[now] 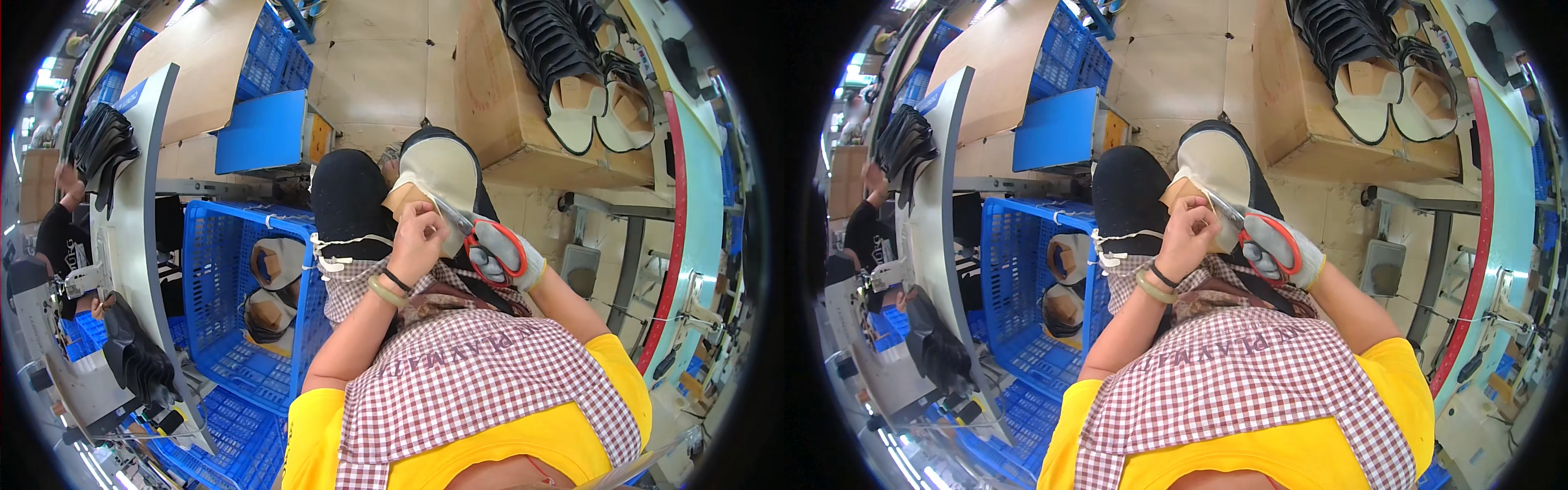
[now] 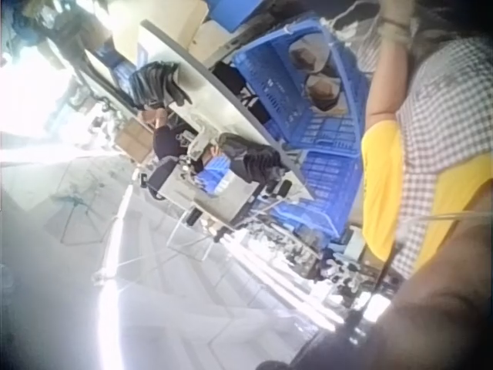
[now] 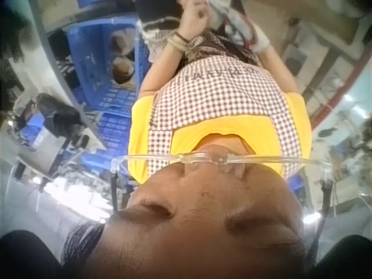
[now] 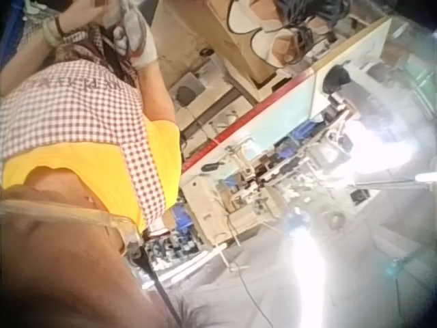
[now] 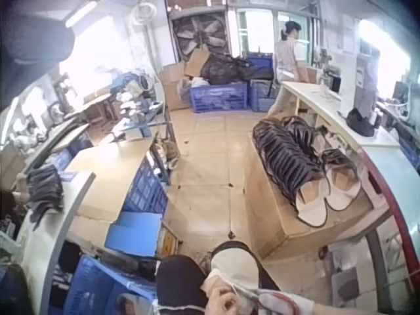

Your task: The recorder is using scissors to trim excess material from shoe components at a workstation in a manufacturing environment.

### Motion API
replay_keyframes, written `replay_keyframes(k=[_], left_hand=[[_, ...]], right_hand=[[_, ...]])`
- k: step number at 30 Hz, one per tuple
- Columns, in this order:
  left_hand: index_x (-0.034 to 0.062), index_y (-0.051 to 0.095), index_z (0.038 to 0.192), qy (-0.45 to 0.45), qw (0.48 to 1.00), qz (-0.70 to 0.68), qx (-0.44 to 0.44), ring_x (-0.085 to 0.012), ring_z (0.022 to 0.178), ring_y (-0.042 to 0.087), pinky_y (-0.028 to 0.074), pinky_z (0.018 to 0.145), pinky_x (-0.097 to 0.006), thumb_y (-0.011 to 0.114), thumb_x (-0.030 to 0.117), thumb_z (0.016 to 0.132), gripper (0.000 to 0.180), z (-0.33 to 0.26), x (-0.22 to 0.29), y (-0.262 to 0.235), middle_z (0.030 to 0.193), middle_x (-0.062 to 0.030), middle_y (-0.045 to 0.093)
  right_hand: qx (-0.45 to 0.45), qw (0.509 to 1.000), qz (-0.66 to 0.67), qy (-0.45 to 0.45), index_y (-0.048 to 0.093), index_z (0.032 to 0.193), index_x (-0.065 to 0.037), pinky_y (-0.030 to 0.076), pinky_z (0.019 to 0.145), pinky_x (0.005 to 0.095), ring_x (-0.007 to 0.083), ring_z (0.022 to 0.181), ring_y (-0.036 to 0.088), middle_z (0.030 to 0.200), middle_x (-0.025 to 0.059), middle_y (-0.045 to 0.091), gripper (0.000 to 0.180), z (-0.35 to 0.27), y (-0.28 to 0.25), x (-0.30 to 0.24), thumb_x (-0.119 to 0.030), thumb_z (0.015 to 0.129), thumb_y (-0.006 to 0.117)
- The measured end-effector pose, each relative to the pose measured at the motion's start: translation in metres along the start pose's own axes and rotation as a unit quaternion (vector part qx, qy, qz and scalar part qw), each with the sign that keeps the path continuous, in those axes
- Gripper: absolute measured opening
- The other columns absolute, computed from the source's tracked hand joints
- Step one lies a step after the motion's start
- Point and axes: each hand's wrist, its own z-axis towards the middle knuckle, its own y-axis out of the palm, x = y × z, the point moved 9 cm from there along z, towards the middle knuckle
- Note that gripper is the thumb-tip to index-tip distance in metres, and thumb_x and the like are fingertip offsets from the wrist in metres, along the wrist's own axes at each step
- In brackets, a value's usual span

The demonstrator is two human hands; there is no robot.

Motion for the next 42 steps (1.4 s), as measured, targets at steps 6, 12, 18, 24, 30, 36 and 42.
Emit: replay_keyframes(k=[6, 12, 18, 24, 30, 36, 42], left_hand=[[0.0019, 0.061, 0.076, 0.057, 0.998, -0.034, -0.019, -0.0306, 0.102, 0.052, 0.047, 0.084, -0.036, 0.066, -0.001, 0.072, 0.007, -0.008, 0.003, 0.001, 0.115, -0.0165, 0.049], [0.0012, 0.058, 0.076, 0.111, 0.992, -0.044, -0.047, -0.0349, 0.113, 0.048, 0.041, 0.095, -0.041, 0.067, 0.002, 0.072, 0.009, -0.021, 0.021, 0.006, 0.125, -0.0205, 0.045], [0.0012, 0.051, 0.074, 0.092, 0.984, -0.147, 0.04, -0.0182, 0.087, 0.062, 0.049, 0.075, -0.032, 0.061, 0.006, 0.078, 0.011, -0.017, 0.008, -0.019, 0.122, -0.0257, 0.053], [-0.0038, 0.055, 0.088, -0.073, 0.969, -0.202, 0.121, -0.0127, 0.068, 0.061, 0.049, 0.062, -0.028, 0.067, 0.012, 0.079, 0.022, 0.025, -0.035, -0.031, 0.073, -0.0105, 0.064], [-0.0059, 0.062, 0.085, -0.125, 0.986, -0.036, 0.099, -0.0114, 0.046, 0.058, 0.045, 0.042, -0.024, 0.07, 0.012, 0.08, 0.02, 0.043, -0.043, -0.035, 0.066, -0.0069, 0.062], [-0.0026, 0.062, 0.079, 0.008, 0.979, -0.19, 0.067, -0.0119, 0.056, 0.053, 0.043, 0.051, -0.024, 0.066, 0.003, 0.079, 0.007, 0.053, -0.008, -0.034, 0.068, -0.0033, 0.056], [0.0001, 0.059, 0.08, 0.164, 0.981, -0.087, 0.064, -0.012, 0.081, 0.056, 0.047, 0.068, -0.023, 0.061, 0.0, 0.082, 0.003, 0.067, 0.011, -0.031, 0.099, -0.0081, 0.058]], right_hand=[[0.004, 0.999, -0.022, 0.025, 0.038, 0.141, -0.017, 0.033, 0.039, 0.0153, 0.0022, 0.047, 0.04, 0.071, -0.0027, 0.051, 0.052, 0.019, 0.004, -0.01, -0.04, 0.095, 0.05], [0.04, 0.998, -0.048, 0.03, 0.044, 0.134, -0.019, 0.033, 0.036, 0.0162, 0.0033, 0.043, 0.039, 0.068, -0.0027, 0.051, 0.044, 0.036, -0.002, -0.013, -0.04, 0.096, 0.049], [0.007, 0.998, 0.063, 0.016, 0.051, 0.11, -0.015, 0.031, 0.034, 0.0169, 0.0047, 0.042, 0.039, 0.07, -0.0001, 0.053, 0.033, 0.039, 0.004, 0.001, -0.044, 0.096, 0.048], [-0.075, 0.959, 0.272, -0.006, 0.053, 0.106, -0.012, 0.03, 0.032, 0.019, 0.0076, 0.04, 0.038, 0.07, 0.0025, 0.053, 0.044, 0.039, 0.006, 0.025, -0.053, 0.093, 0.047], [-0.129, 0.93, 0.343, -0.019, 0.051, 0.107, -0.01, 0.031, 0.034, 0.0225, 0.0079, 0.041, 0.037, 0.07, 0.0007, 0.049, 0.053, 0.039, 0.005, 0.036, -0.06, 0.089, 0.047], [-0.169, 0.934, 0.3, -0.091, 0.051, 0.097, -0.008, 0.031, 0.035, 0.0202, 0.0073, 0.04, 0.036, 0.065, -0.0004, 0.047, 0.056, 0.023, 0.014, 0.027, -0.063, 0.086, 0.049], [-0.069, 0.968, 0.215, -0.107, 0.052, 0.099, -0.009, 0.032, 0.037, 0.0203, 0.0083, 0.043, 0.039, 0.068, 0.0007, 0.052, 0.05, 0.011, 0.002, 0.029, -0.058, 0.091, 0.047]])
